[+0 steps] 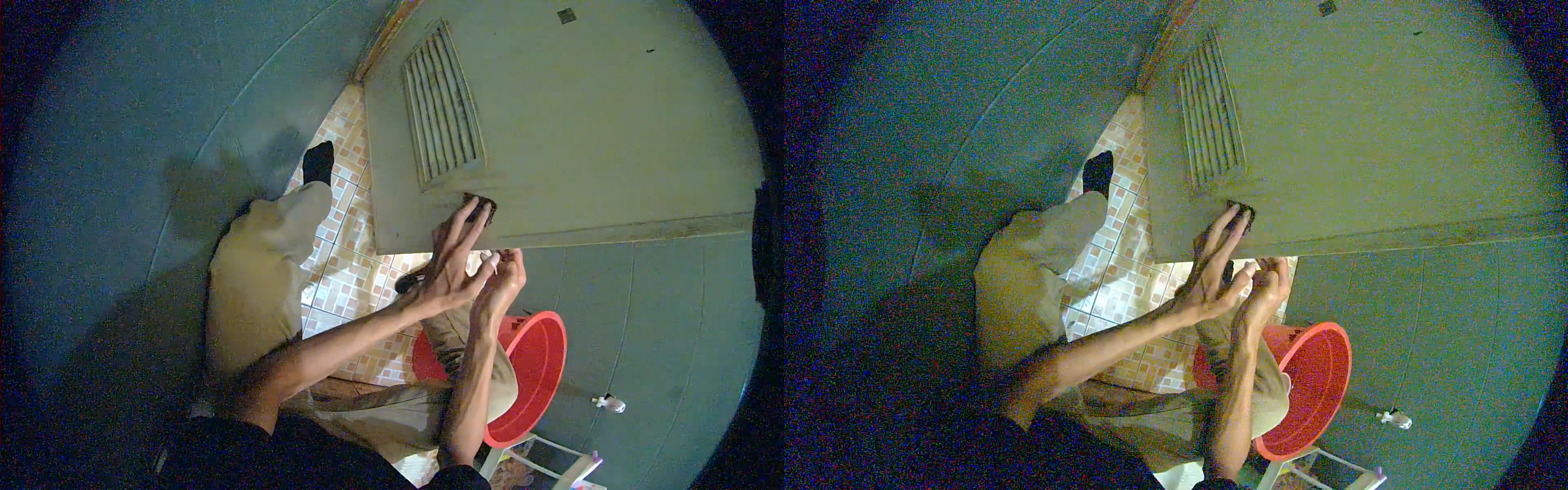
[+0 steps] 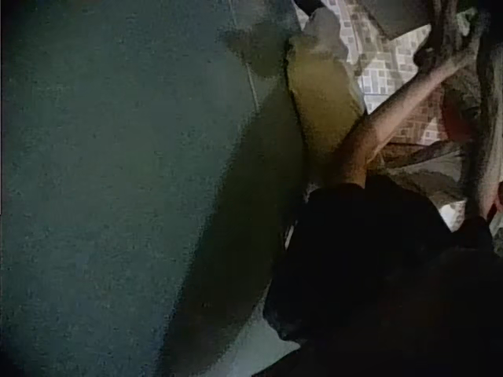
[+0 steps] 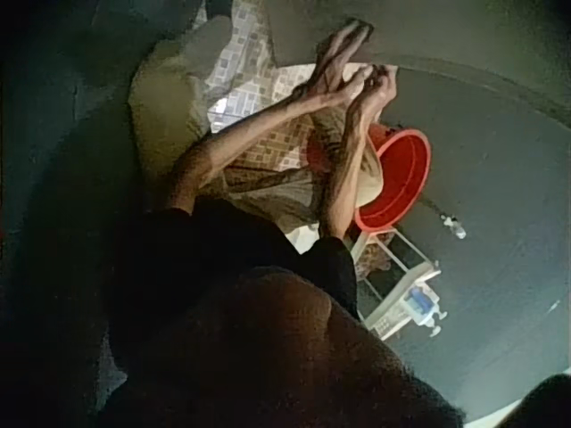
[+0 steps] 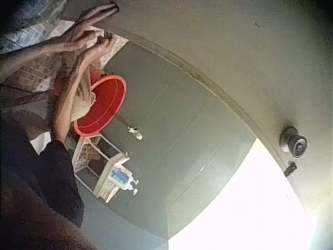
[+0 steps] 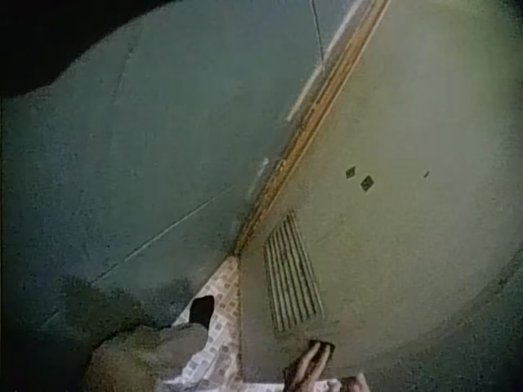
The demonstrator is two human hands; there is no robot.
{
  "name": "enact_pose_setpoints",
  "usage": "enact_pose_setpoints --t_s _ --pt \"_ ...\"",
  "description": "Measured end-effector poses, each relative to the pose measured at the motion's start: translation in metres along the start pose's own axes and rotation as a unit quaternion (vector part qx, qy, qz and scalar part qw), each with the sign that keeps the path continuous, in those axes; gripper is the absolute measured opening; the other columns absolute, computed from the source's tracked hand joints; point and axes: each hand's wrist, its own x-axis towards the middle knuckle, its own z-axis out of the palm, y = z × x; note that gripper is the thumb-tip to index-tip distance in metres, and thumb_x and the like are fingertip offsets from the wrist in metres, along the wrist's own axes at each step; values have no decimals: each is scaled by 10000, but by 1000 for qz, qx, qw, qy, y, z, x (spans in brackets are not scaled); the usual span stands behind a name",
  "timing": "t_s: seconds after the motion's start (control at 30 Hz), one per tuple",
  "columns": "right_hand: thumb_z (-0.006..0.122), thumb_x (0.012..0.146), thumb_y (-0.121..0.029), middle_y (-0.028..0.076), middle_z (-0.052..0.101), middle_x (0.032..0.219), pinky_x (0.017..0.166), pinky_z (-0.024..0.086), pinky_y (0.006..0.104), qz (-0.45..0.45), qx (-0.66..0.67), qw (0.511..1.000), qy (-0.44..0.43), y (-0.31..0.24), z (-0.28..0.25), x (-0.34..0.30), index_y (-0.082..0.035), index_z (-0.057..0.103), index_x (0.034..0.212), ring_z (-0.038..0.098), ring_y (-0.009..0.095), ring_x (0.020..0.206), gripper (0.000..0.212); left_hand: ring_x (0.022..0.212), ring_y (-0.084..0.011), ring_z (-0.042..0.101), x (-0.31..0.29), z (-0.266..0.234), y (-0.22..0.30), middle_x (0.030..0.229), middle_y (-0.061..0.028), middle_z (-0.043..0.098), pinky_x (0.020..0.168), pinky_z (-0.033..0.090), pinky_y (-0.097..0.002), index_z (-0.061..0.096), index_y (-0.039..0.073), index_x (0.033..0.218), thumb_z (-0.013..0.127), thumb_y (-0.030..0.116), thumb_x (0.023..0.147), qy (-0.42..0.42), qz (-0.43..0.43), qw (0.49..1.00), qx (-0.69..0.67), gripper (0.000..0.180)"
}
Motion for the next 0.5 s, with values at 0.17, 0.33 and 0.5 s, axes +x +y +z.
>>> enact_pose_setpoints --t_s 0.17,0.33,0.5 --pt "447 909 -132 51 606 1003 867 519 356 11 75 996 47 0 4 -3 -43 589 946 583 151 946 172 1442 -431 344 -6 0 -35 1607 -236 298 1172 246 -547 298 55 1595 587 324 938 15 -5 1000 13 766" --pt "465 911 -152 44 598 1003 873 518 372 8 66 997 44 6 -7 0 -65 582 939 588 161 971 149 1459 -407 337 -20 16 -96 1585 -225 328 1191 267 -483 311 51 1581 522 344 1014 19 -165 986 0 671" --pt "490 927 -209 38 605 1004 886 514 381 13 94 992 78 11 15 1 -70 614 1009 594 157 996 203 1451 -412 349 -12 0 -164 1573 -254 339 1216 270 -484 335 34 1565 519 371 1006 -19 -316 947 -58 678"
